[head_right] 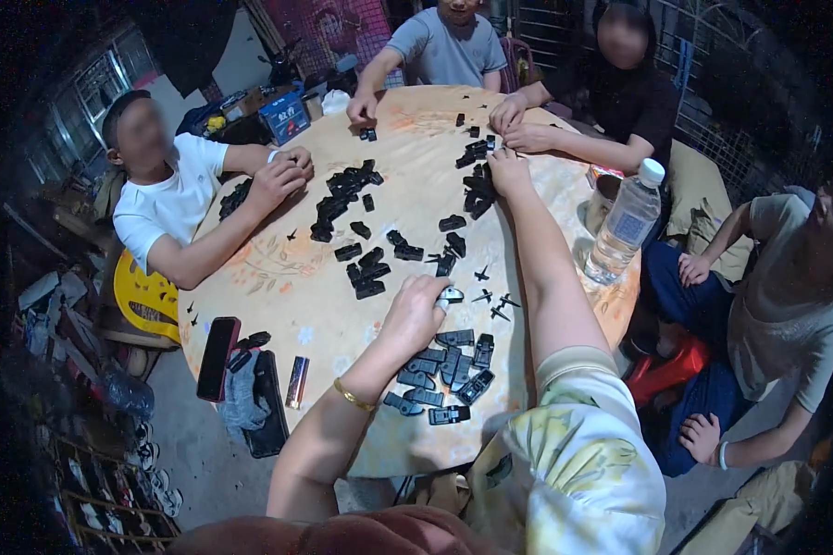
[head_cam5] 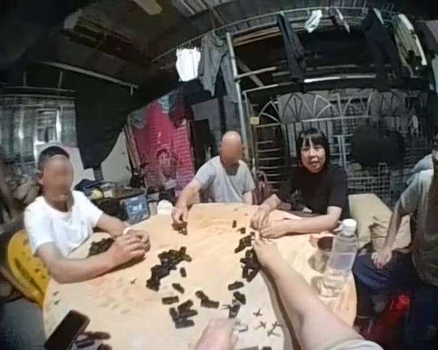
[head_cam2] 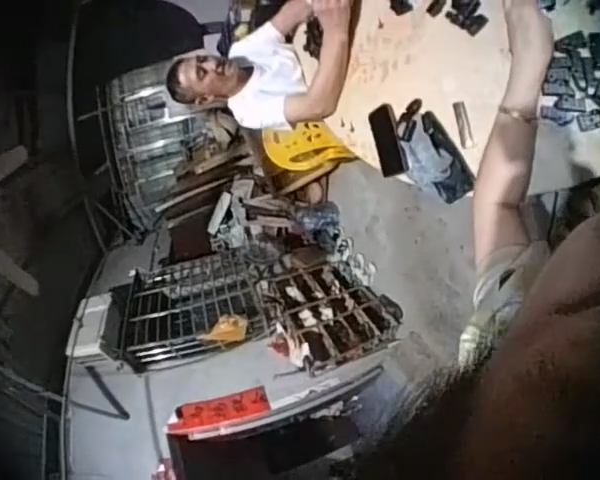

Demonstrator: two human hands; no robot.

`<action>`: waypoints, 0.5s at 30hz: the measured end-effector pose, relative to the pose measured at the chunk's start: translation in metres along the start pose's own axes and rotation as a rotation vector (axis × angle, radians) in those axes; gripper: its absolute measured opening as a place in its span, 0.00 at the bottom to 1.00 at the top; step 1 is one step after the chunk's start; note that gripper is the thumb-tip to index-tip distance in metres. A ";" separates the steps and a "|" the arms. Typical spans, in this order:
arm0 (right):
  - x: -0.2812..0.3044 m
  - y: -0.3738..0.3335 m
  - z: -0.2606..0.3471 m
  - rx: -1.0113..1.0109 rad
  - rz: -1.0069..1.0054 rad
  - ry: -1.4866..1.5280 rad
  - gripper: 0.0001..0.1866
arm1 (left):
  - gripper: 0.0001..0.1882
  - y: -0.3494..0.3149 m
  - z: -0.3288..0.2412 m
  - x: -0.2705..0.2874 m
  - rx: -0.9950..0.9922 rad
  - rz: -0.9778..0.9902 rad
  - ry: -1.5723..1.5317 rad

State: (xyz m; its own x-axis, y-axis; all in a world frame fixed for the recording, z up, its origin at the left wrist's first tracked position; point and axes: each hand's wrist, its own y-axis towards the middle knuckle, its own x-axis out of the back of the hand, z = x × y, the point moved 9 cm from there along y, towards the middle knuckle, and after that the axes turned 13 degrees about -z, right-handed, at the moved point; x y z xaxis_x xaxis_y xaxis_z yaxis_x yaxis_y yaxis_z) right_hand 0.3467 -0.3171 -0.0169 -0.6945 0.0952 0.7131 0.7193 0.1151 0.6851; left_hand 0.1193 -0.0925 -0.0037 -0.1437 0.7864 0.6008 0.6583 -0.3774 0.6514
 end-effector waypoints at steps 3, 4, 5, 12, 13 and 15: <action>0.004 0.001 -0.006 0.001 -0.011 -0.006 0.12 | 0.17 -0.001 -0.005 -0.001 -0.041 -0.029 -0.031; 0.003 0.001 -0.004 -0.037 0.102 -0.047 0.11 | 0.17 -0.001 -0.003 0.000 -0.022 -0.012 -0.036; 0.003 -0.004 -0.005 -0.075 0.217 -0.089 0.10 | 0.16 -0.002 -0.002 0.000 -0.004 0.006 -0.044; 0.049 -0.044 0.015 -0.125 0.024 0.152 0.09 | 0.13 -0.001 0.011 0.009 0.129 -0.073 -0.066; 0.053 -0.049 0.013 -0.125 0.032 0.148 0.09 | 0.13 0.000 0.013 0.011 0.098 -0.107 -0.063; 0.064 -0.049 0.024 0.009 -0.010 0.091 0.09 | 0.13 0.003 0.018 0.016 0.079 -0.169 -0.155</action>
State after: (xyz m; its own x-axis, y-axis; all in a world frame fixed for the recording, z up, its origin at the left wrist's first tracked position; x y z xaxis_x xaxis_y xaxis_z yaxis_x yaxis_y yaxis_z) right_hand 0.2668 -0.2925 -0.0089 -0.6972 0.0039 0.7168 0.7116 0.1245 0.6915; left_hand 0.1321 -0.0720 -0.0006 -0.1456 0.9029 0.4045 0.6915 -0.1996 0.6943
